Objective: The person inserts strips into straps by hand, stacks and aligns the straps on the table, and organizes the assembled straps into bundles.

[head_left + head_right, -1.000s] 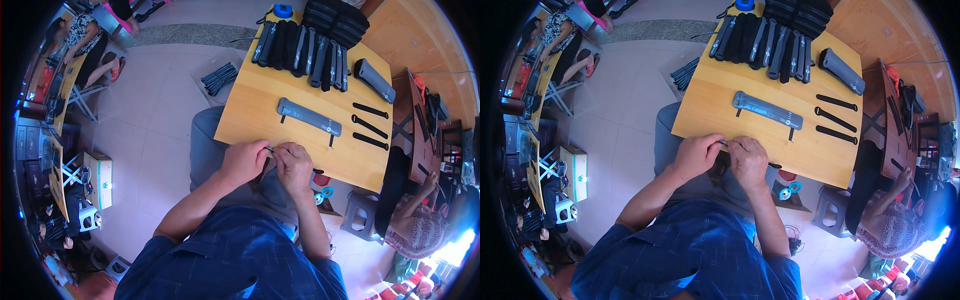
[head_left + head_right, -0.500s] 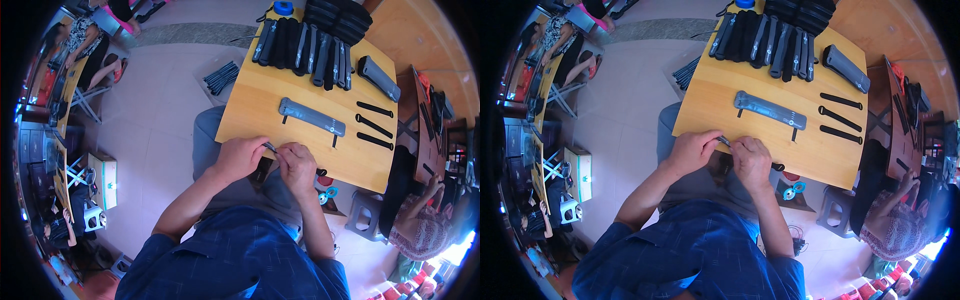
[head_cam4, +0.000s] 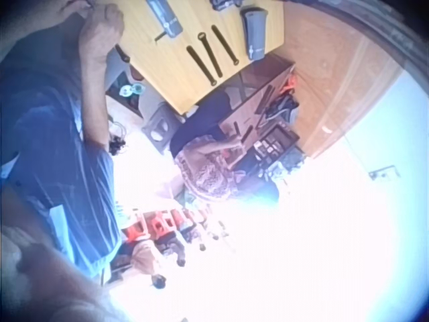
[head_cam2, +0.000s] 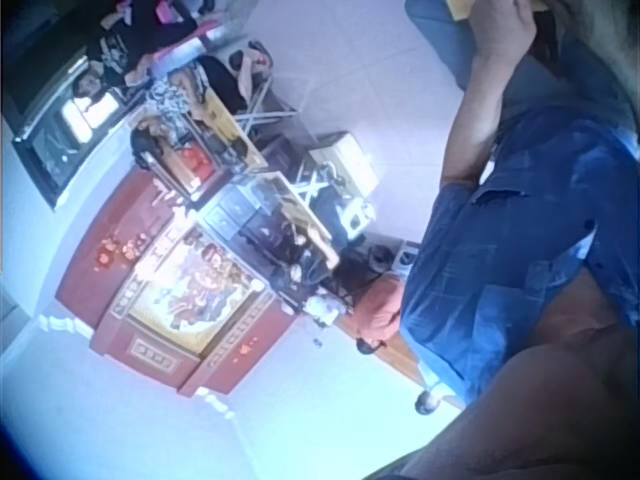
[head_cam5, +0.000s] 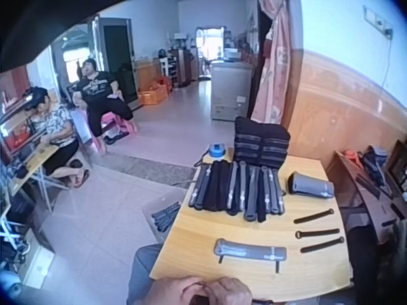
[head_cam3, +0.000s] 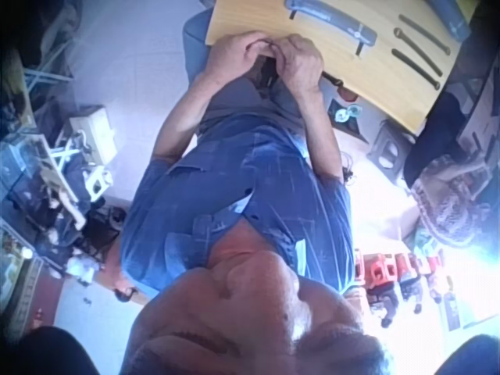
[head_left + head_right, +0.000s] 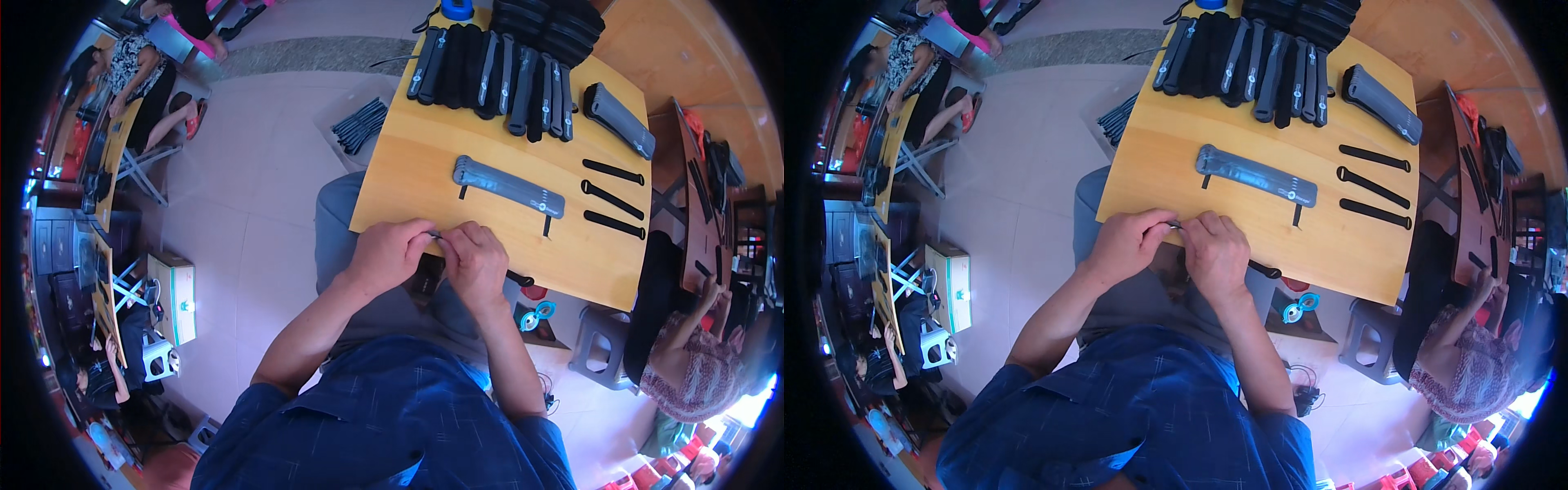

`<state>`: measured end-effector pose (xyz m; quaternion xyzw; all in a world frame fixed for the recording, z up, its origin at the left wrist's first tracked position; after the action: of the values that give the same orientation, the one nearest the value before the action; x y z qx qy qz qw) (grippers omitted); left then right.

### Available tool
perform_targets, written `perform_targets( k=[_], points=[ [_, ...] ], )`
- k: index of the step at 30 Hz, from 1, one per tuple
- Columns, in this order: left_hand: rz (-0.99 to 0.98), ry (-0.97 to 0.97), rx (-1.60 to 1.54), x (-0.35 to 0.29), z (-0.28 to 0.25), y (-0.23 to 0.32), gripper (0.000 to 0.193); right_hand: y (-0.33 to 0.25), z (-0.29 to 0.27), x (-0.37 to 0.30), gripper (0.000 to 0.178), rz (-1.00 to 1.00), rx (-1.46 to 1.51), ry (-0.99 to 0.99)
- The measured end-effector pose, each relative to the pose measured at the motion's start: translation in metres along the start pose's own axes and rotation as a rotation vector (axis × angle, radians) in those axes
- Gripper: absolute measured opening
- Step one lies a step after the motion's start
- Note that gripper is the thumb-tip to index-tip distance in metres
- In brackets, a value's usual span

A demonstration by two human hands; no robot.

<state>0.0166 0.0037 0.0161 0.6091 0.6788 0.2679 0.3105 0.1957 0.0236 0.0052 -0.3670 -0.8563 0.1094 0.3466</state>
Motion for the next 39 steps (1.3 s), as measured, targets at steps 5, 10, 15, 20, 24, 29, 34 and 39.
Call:
perform_targets(
  k=[5,10,15,20,24,29,34,39],
  points=[
    [-0.055,-0.05,-0.069,0.002,-0.006,-0.001,0.017,0.0,0.0,0.0,0.011,-0.008,0.018,0.007],
    [-0.1,-0.088,-0.057,0.003,-0.007,0.002,0.017,0.001,-0.001,0.0,0.01,0.003,0.028,0.017],
    [-0.102,-0.083,-0.031,0.005,-0.006,0.002,0.019,0.004,0.0,0.0,0.01,0.01,0.041,0.006],
    [-0.084,-0.084,-0.016,0.005,-0.008,0.001,0.02,0.002,0.0,-0.001,0.009,0.01,0.059,0.011],
    [-0.093,-0.099,-0.004,0.006,-0.009,0.001,0.021,0.003,-0.001,0.0,0.009,0.035,0.078,0.006],
    [-0.109,-0.035,-0.004,0.008,-0.015,-0.014,0.022,0.003,-0.003,-0.001,0.008,0.037,0.105,0.002],
    [-0.086,-0.042,-0.151,0.006,-0.027,-0.012,0.022,0.003,-0.005,-0.001,0.008,0.071,0.113,0.009],
    [-0.135,-0.204,-0.188,0.002,-0.027,0.003,0.023,0.005,-0.005,0.0,0.007,0.072,0.125,-0.011]
  ],
)
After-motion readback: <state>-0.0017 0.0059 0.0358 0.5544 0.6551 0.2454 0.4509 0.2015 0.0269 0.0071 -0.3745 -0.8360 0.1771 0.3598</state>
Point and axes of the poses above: each hand's wrist, its own x-axis towards the middle knuckle, its own z-axis out of the palm, y = z × x, the point moved 1 cm from there along x, towards the middle knuckle, and after that the axes turned 14 degrees about -z, right-handed, at the moved point
